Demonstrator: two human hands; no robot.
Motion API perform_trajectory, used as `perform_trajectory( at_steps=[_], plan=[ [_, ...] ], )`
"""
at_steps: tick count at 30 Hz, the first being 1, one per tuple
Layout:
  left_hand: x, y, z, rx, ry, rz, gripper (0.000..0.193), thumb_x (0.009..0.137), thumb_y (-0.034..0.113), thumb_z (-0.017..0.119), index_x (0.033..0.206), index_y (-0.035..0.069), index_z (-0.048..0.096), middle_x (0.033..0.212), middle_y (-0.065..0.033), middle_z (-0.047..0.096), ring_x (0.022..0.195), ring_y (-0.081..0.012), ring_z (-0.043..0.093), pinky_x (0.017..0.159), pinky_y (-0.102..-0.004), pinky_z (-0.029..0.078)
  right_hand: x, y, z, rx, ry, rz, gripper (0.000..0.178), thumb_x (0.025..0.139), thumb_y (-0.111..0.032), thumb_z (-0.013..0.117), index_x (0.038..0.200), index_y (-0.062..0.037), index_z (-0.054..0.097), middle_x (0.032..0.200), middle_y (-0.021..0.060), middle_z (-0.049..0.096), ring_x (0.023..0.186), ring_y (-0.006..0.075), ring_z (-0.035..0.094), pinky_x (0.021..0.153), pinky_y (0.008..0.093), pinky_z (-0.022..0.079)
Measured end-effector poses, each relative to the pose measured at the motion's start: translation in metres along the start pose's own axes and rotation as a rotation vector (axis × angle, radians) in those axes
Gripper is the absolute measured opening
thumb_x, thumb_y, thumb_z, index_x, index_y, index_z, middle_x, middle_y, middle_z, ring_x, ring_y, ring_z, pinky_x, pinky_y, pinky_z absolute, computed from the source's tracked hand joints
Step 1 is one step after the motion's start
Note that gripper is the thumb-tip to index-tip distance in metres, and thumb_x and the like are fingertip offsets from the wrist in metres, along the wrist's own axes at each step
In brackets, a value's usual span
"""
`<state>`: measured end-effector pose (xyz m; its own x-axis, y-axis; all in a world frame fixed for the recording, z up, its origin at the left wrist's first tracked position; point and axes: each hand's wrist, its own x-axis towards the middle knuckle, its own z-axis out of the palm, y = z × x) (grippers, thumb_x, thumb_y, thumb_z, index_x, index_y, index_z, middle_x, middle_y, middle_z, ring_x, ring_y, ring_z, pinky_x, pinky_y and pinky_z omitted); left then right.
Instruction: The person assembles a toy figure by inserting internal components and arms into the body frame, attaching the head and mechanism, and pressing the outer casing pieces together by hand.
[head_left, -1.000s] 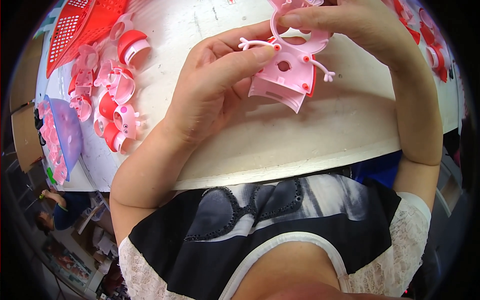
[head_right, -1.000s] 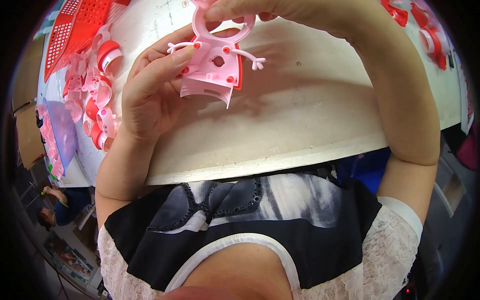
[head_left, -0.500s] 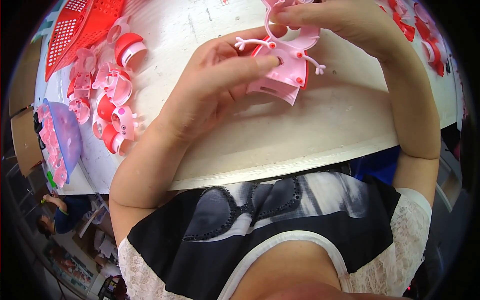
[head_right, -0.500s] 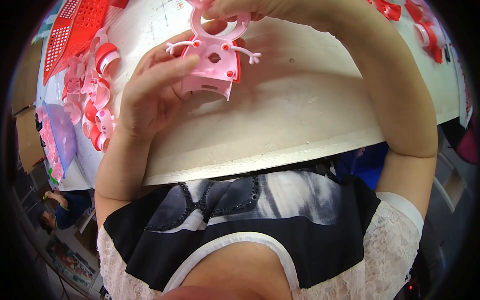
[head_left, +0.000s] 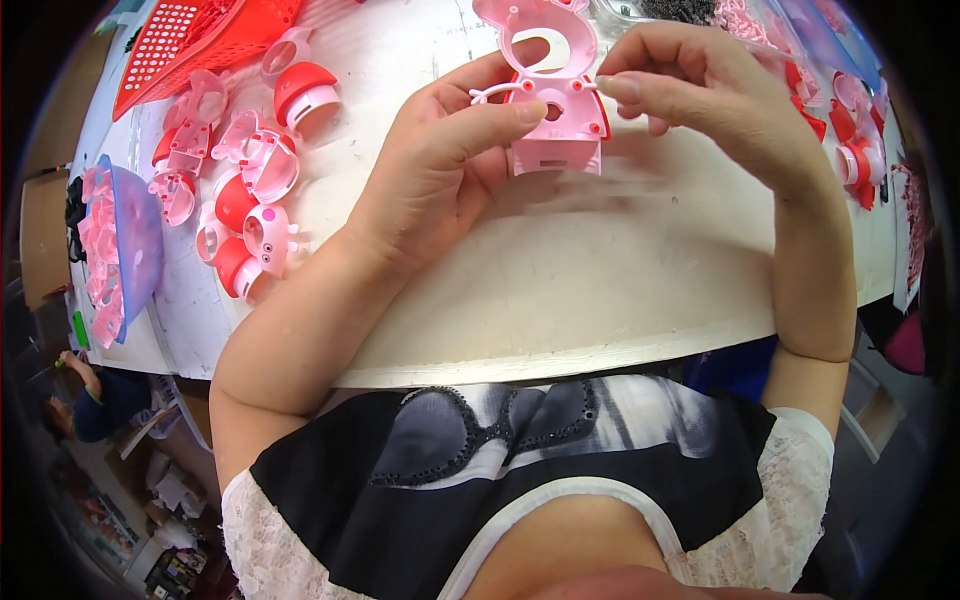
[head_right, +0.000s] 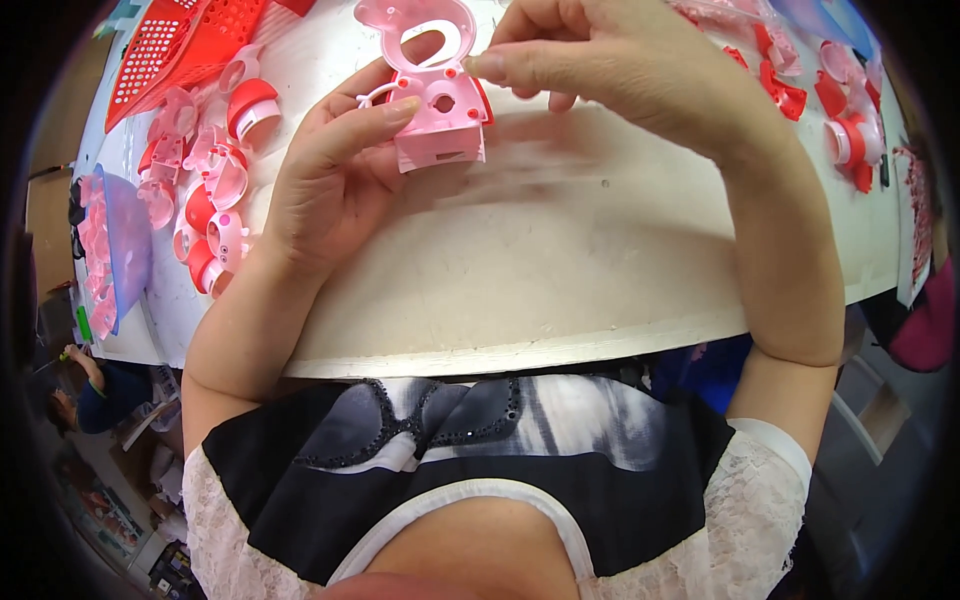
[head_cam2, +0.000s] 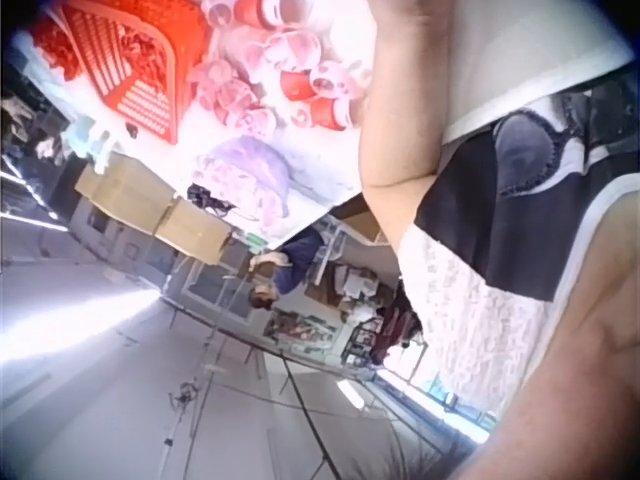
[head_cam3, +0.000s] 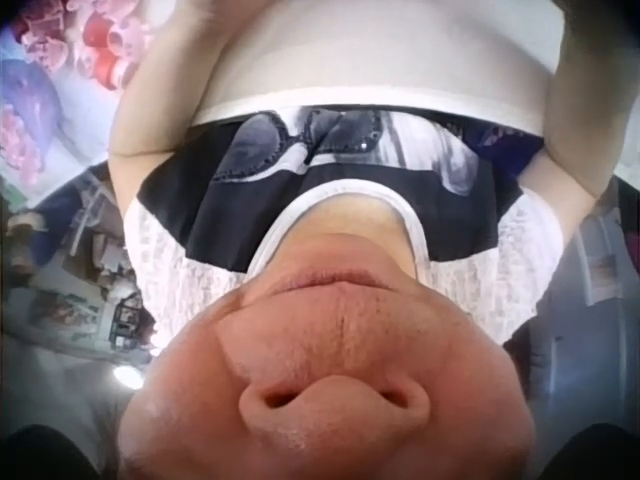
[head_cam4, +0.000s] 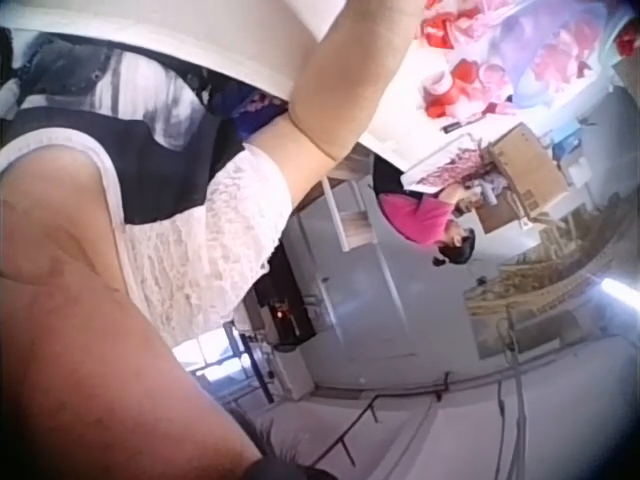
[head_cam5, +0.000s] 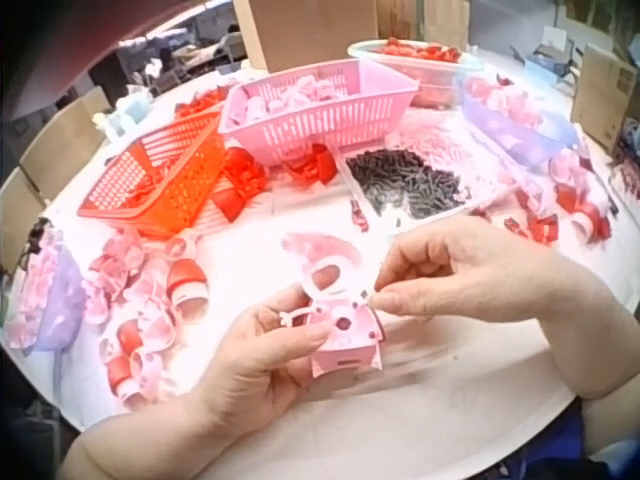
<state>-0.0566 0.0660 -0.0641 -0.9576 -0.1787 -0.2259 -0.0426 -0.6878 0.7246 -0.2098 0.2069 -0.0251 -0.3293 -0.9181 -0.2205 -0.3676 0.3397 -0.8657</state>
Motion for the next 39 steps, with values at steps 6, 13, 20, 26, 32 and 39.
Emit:
perform_trajectory(
  at_steps=[6,13,20,26,32,39],
  plan=[
    [0.002,0.0,0.005,0.023,-0.027,0.019,0.043,0.078,0.003,0.057,0.119,-0.005,0.044,0.103,-0.0136,0.057,0.093,-0.017,0.058,0.086,-0.0294,0.047,-0.001,-0.001,-0.001,0.075,-0.008,0.059,0.02,0.082,-0.024,0.06,0.075,-0.0053,0.06,0.062,-0.0033,0.053,0.058,0.0028,0.05,0.051,0.0172,0.038],
    [0.004,0.003,0.002,-0.025,-0.043,-0.099,0.055,0.076,0.003,0.057,0.126,-0.005,0.036,0.11,-0.0152,0.054,0.099,-0.0207,0.056,0.09,-0.0312,0.044,-0.002,0.003,0.001,0.086,0.055,0.023,0.03,0.081,-0.029,0.062,0.073,-0.0006,0.061,0.063,0.0019,0.055,0.059,0.0078,0.051,0.054,0.0224,0.042],
    [0.006,0.002,0.002,-0.066,-0.031,-0.156,0.053,0.081,0.015,0.049,0.126,-0.008,0.033,0.121,-0.0236,0.047,0.11,-0.034,0.05,0.091,-0.0382,0.045,-0.043,-0.02,-0.074,0.009,0.591,-0.166,0.018,0.087,-0.02,0.054,0.093,-0.0046,0.061,0.078,-0.0001,0.059,0.068,0.0046,0.052,0.059,0.0179,0.042],
    [0.002,0.002,0.007,-0.083,-0.124,-0.178,0.053,0.085,0.019,0.047,0.129,-0.006,0.031,0.127,-0.0228,0.041,0.114,-0.0356,0.046,0.09,-0.0418,0.047,-0.058,0.018,-0.074,-0.366,0.399,-0.024,0.013,0.084,-0.012,0.058,0.09,-0.0007,0.059,0.073,-0.0026,0.053,0.066,0.0025,0.046,0.057,0.0166,0.037],
    [0.002,-0.003,0.005,-0.1,-0.154,-0.201,0.06,0.085,0.019,0.049,0.134,-0.002,0.023,0.13,-0.0217,0.039,0.116,-0.0348,0.045,0.09,-0.0423,0.047,-0.066,0.05,-0.042,-0.626,0.537,0.178,0.02,0.078,-0.015,0.065,0.09,-0.0007,0.058,0.071,0.0005,0.056,0.061,0.0061,0.049,0.055,0.0214,0.04],
    [-0.004,-0.004,0.009,-0.113,-0.196,-0.208,0.064,0.083,0.017,0.059,0.135,0.002,0.026,0.123,-0.0146,0.046,0.11,-0.025,0.05,0.093,-0.0452,0.042,-0.063,0.054,-0.034,-0.399,0.504,0.201,0.017,0.076,-0.011,0.066,0.085,-0.0008,0.056,0.07,0.0015,0.057,0.063,0.0076,0.053,0.058,0.0199,0.041]
  ],
)
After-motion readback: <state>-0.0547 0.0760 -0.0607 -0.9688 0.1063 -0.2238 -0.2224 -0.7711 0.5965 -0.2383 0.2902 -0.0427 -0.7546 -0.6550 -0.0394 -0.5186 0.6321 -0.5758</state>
